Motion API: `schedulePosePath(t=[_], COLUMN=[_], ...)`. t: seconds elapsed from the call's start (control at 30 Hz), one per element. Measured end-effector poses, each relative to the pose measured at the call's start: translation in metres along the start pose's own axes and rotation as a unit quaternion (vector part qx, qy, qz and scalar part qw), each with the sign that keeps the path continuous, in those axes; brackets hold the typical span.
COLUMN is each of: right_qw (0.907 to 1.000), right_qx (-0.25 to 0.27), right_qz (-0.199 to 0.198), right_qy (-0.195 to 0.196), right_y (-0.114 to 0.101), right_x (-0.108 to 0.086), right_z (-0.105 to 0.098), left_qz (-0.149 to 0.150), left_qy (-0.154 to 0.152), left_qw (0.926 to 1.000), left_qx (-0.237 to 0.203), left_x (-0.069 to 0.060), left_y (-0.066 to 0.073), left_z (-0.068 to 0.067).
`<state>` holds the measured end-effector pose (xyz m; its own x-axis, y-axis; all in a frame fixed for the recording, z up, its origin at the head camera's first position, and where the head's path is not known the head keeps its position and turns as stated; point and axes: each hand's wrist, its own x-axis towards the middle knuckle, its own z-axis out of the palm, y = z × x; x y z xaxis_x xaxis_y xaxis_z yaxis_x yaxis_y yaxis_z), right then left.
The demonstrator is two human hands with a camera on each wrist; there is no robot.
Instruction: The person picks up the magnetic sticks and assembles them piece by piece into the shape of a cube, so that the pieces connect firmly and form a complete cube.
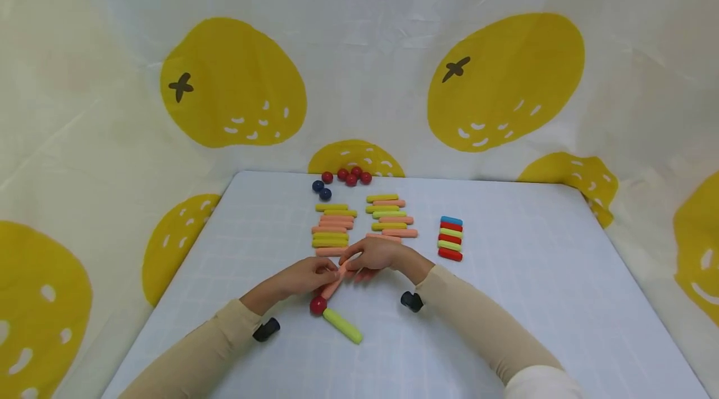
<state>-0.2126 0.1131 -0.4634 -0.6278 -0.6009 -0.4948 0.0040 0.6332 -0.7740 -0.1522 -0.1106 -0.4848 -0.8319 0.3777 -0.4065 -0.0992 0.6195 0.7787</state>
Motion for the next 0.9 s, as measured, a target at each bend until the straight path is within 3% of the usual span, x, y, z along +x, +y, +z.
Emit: schedulePosePath(t=[0.2, 0.37, 0.5, 0.67, 0.73, 0.9], right_qw=[0.9996, 0.9996, 0.9932, 0.9669, 0.959, 0.9565], right_qx=[-0.008, 0.028, 0.109, 0.228, 0.247, 0.243], right_qz=[-0.015, -0.007, 0.0, 0.015, 0.019, 0.014], right_qy=[-0.024, 0.003, 0.042, 0.114, 0.137, 0.161], right_y=[-0.008, -0.005, 0.007, 0.014, 0.013, 0.008], right_x=[0.012, 0.012, 0.011, 0.01, 0.01, 0.017], right_z=[0.012, 0.001, -0.036, -0.092, -0.109, -0.136], left_qz=[-0.008, -0.019, -0.043, -0.041, -0.037, -0.039], left_qy=[-0.004, 0.003, 0.007, -0.002, -0.007, -0.009], left_qw=[0.9997, 0.9976, 0.9926, 0.9857, 0.9838, 0.9824], left_qx=[-0.021, -0.066, -0.114, -0.163, -0.175, -0.182], left_x=[-0.001, -0.007, -0.011, -0.013, -0.014, -0.016], left_y=[-0.011, -0.014, -0.016, -0.022, -0.024, -0.025], left_z=[-0.003, -0.003, -0.005, -0.006, -0.006, -0.005])
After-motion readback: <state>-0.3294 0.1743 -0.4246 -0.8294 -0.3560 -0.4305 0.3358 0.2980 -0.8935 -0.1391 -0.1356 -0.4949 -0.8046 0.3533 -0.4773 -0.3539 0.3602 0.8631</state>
